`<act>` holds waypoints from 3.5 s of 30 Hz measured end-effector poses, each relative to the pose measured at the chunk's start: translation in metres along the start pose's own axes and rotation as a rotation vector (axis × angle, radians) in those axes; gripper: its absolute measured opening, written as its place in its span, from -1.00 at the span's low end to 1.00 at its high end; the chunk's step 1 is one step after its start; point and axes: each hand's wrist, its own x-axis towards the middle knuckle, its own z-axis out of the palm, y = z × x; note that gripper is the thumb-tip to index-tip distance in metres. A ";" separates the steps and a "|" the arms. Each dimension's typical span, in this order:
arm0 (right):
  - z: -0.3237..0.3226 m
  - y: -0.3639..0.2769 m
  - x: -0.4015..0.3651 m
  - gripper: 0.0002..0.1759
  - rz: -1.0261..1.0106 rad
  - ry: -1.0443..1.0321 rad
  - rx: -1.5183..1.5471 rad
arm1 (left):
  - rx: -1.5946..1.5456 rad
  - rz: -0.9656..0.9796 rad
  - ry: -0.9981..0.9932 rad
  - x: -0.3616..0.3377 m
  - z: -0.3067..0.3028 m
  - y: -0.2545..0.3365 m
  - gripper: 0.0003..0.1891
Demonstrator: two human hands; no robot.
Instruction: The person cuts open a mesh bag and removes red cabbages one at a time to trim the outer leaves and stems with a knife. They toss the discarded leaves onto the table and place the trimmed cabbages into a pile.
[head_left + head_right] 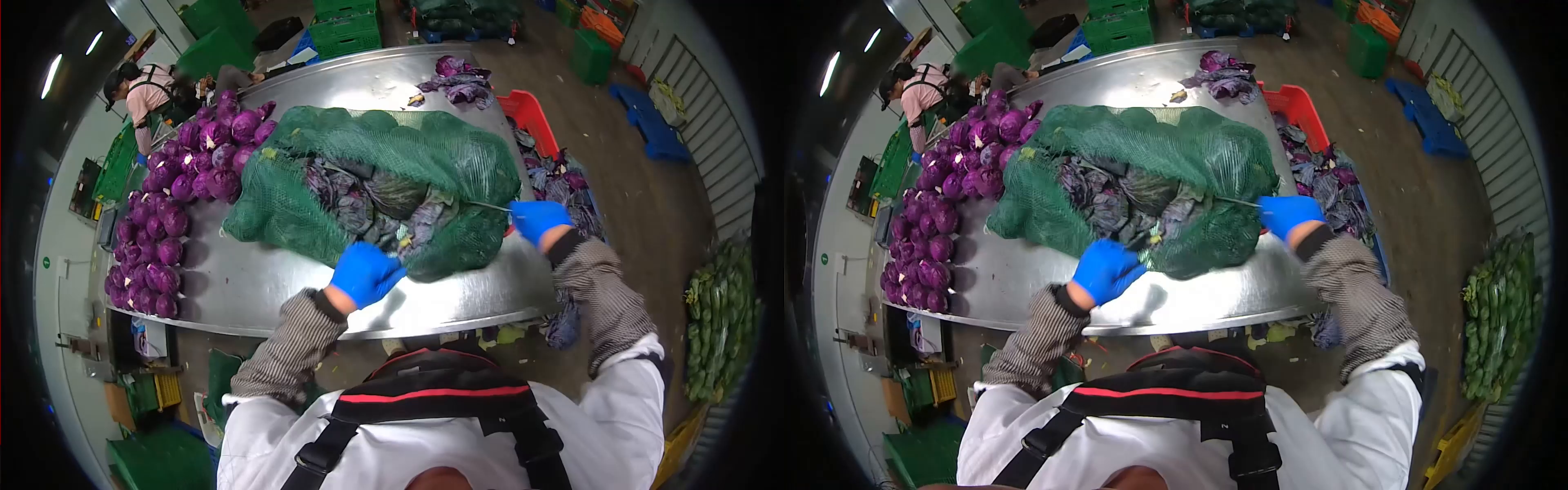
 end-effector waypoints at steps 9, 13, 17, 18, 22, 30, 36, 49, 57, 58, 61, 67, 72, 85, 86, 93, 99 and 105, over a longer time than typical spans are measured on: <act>-0.001 0.027 -0.018 -0.83 -0.022 0.132 -0.014 | -0.144 -0.179 -0.052 -0.009 0.053 0.039 -0.62; 0.008 0.002 0.008 -0.85 -0.061 0.039 -0.018 | -0.170 -0.118 -0.051 0.048 0.092 0.065 -0.61; 0.053 0.025 0.021 -0.84 -0.106 0.057 0.024 | -0.163 -0.200 -0.065 0.063 0.104 0.075 -0.68; 0.049 0.037 0.009 -0.84 -0.120 0.050 0.047 | -0.160 -0.172 -0.038 0.059 0.100 0.079 -0.70; 0.119 0.134 -0.066 -0.74 0.026 -0.010 0.086 | -0.119 -0.230 -0.162 0.024 0.093 0.104 -0.75; 0.151 0.129 -0.134 -0.66 0.313 -0.022 0.368 | -0.130 -0.543 -0.174 -0.050 0.105 0.098 -0.58; 0.133 0.039 -0.089 -0.68 0.371 0.251 0.944 | 0.361 -0.671 0.295 -0.058 0.059 0.031 -0.31; 0.182 -0.024 0.009 -0.43 0.410 0.389 0.786 | 0.232 -1.203 0.970 -0.058 0.110 -0.144 -0.01; 0.181 -0.013 0.092 -0.61 0.359 0.405 0.818 | 0.173 -1.253 0.956 -0.027 0.099 -0.193 0.04; 0.184 -0.009 0.106 -0.62 0.331 0.431 0.820 | 0.186 -1.274 0.933 -0.021 0.096 -0.202 0.04; 0.248 0.036 0.150 -0.60 0.106 0.667 0.256 | 0.228 -1.295 0.885 -0.005 0.088 -0.220 0.02; 0.096 -0.014 0.130 -0.60 0.430 0.346 0.696 | 0.146 -1.340 0.463 -0.028 0.048 -0.210 -0.14; 0.095 -0.082 0.139 -0.76 -0.042 0.447 0.695 | 0.024 -1.254 0.477 -0.065 0.001 -0.183 -0.51; 0.011 -0.315 0.231 -0.70 0.294 -0.962 2.018 | 0.012 -1.127 0.307 -0.122 -0.009 -0.120 -0.67; 0.017 -0.321 0.229 -0.69 0.301 -0.936 1.998 | -0.012 -1.117 0.326 -0.122 -0.007 -0.119 -0.68; 0.022 -0.339 0.204 -0.70 0.346 -0.922 2.088 | -0.071 -1.046 0.393 -0.130 0.005 -0.124 -0.70; 0.019 -0.327 0.182 -0.76 0.394 -0.897 2.046 | -0.092 -1.049 0.381 -0.132 0.008 -0.128 -0.68; 0.027 -0.359 0.238 -0.73 0.185 -1.124 2.283 | -0.047 -1.011 0.444 -0.137 0.020 -0.132 -0.69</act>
